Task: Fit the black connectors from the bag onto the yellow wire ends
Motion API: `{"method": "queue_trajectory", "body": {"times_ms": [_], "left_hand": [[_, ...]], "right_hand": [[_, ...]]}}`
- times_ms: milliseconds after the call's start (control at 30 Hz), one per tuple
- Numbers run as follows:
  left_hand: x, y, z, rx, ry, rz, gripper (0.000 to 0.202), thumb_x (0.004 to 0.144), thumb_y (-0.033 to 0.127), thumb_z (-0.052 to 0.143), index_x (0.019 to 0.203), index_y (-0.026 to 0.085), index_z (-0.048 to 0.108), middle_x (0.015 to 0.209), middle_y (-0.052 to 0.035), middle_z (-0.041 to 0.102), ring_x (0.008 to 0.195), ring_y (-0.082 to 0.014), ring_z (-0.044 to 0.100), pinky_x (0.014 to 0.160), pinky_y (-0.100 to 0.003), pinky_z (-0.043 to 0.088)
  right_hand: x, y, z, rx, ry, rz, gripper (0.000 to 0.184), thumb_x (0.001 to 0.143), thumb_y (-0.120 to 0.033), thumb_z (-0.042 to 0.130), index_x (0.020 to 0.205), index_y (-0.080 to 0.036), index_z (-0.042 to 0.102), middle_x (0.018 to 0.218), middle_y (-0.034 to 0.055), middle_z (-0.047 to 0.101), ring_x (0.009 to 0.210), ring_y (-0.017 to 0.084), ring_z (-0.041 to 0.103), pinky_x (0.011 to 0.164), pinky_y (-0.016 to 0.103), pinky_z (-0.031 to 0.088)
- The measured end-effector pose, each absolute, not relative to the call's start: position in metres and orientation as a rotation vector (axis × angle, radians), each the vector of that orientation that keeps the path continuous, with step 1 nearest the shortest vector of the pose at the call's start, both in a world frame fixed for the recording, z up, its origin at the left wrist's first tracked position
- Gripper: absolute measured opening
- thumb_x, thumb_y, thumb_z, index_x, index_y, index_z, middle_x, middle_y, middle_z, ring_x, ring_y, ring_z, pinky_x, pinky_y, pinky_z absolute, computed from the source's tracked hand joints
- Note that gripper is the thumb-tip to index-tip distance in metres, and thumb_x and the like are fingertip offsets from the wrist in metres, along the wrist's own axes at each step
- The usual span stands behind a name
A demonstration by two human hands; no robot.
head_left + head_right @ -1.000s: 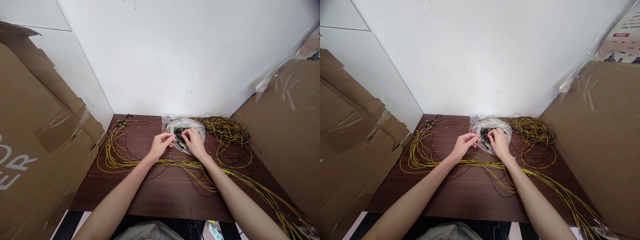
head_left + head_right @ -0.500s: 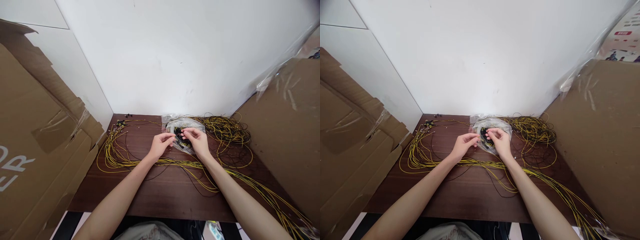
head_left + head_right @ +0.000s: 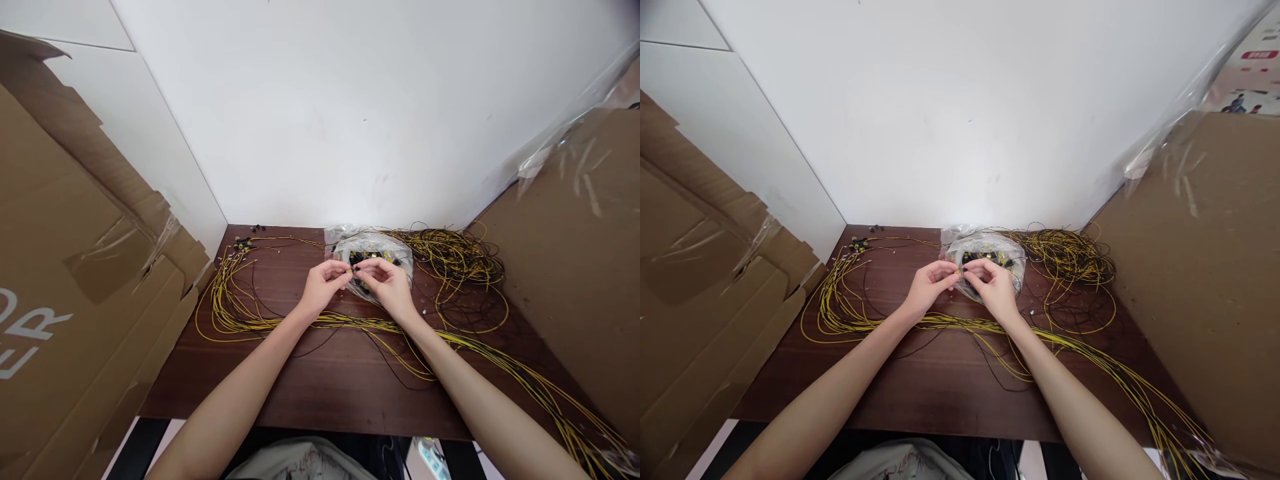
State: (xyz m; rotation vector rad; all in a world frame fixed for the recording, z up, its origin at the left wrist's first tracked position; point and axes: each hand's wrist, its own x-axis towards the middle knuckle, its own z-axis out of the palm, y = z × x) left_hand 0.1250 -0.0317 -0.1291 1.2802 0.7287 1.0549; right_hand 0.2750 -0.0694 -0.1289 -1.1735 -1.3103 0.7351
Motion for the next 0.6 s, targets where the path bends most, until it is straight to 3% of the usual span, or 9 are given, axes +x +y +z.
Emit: {"method": "queue_trajectory", "body": {"times_ms": [167, 367, 600], "left_hand": [[0.1248, -0.0326, -0.1284, 1.293, 0.736, 1.063, 0.025, 0.064, 0.027, 0.074, 0.08, 0.01, 0.064, 0.072, -0.0034, 0.063, 0.061, -0.0085, 0.052, 0.055, -0.021, 0.045], [0.1254, -0.0316, -0.131, 1.322, 0.731, 1.057, 0.027, 0.064, 0.029, 0.073, 0.082, 0.01, 0.065, 0.073, -0.0043, 0.063, 0.063, -0.0096, 0.054, 0.055, -0.02, 0.046], [0.1253, -0.0315, -0.1323, 1.329, 0.728, 1.068, 0.025, 0.064, 0.027, 0.073, 0.081, 0.01, 0.065, 0.074, -0.0045, 0.063, 0.064, -0.0102, 0.055, 0.054, -0.02, 0.046]], "right_hand": [[0.2754, -0.0711, -0.1269, -1.187, -1.49, 0.534, 0.013, 0.078, -0.028, 0.06, 0.083, -0.021, 0.07, 0.09, 0.0057, 0.066, 0.082, 0.018, 0.062, 0.075, 0.033, 0.051], [0.2732, -0.071, -0.1298, -1.166, -1.39, 0.684, 0.016, 0.075, -0.028, 0.065, 0.087, -0.018, 0.064, 0.084, 0.0049, 0.067, 0.074, 0.017, 0.062, 0.074, 0.032, 0.052], [0.2741, -0.0724, -0.1266, -1.153, -1.507, 0.537, 0.008, 0.078, -0.027, 0.063, 0.079, -0.02, 0.066, 0.081, 0.0044, 0.063, 0.071, 0.016, 0.058, 0.067, 0.03, 0.049]]}}
